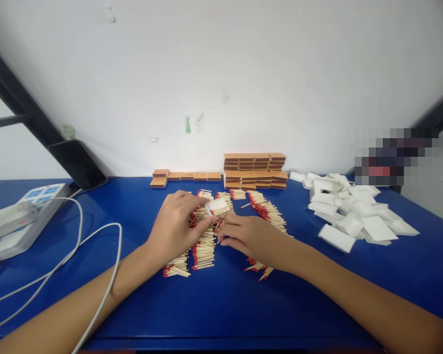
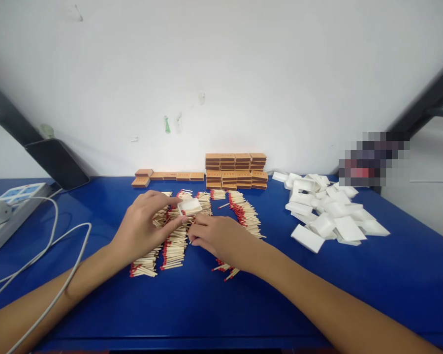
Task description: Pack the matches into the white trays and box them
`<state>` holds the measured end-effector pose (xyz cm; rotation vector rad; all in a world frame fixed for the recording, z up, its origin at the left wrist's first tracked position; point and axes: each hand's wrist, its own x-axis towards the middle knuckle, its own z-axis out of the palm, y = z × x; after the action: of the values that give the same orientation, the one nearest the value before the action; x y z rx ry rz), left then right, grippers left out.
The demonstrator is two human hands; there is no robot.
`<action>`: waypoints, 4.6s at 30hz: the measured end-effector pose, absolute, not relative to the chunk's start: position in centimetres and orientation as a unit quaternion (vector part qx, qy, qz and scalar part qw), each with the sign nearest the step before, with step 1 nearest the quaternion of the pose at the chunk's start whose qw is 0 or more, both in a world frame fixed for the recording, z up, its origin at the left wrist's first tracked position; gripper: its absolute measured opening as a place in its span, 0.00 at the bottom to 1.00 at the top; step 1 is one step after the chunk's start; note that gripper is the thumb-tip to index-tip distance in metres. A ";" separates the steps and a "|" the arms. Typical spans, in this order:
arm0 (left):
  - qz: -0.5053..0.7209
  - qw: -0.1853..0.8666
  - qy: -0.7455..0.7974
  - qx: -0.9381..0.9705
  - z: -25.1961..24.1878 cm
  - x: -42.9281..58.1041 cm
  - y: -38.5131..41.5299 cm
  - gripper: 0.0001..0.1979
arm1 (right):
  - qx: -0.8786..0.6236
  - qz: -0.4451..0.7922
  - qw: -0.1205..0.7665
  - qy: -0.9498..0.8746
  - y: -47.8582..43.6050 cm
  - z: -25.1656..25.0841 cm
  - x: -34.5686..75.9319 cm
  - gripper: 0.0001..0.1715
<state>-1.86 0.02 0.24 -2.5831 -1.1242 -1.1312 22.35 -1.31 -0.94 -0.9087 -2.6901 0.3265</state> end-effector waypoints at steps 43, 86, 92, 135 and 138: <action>-0.385 0.032 -0.323 -0.864 0.7 -1.5 -0.7 0.17 | -0.476 0.236 0.396 -0.749 -0.5 1.5 23.8 0.13; -0.391 0.020 -0.363 -0.846 0.4 -1.6 -0.3 0.16 | -0.446 -0.076 0.175 -0.874 5.3 -2.1 27.0 0.08; -0.389 0.020 -0.358 -0.848 0.4 -1.5 -0.4 0.16 | -0.448 -0.085 0.189 -0.870 5.5 -2.2 27.0 0.04; -0.375 0.022 -0.303 -0.876 0.3 -1.0 -0.7 0.17 | -0.361 -0.077 0.288 -0.883 -1.1 2.2 22.8 0.13; -0.369 0.026 -0.329 -0.869 0.2 -1.1 -0.6 0.17 | -0.391 -0.054 0.331 -0.857 0.6 2.0 24.7 0.11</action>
<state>-1.14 -0.61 0.21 -2.6847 -1.0156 -1.1416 24.69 0.56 2.00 -1.0225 -2.2398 -0.1422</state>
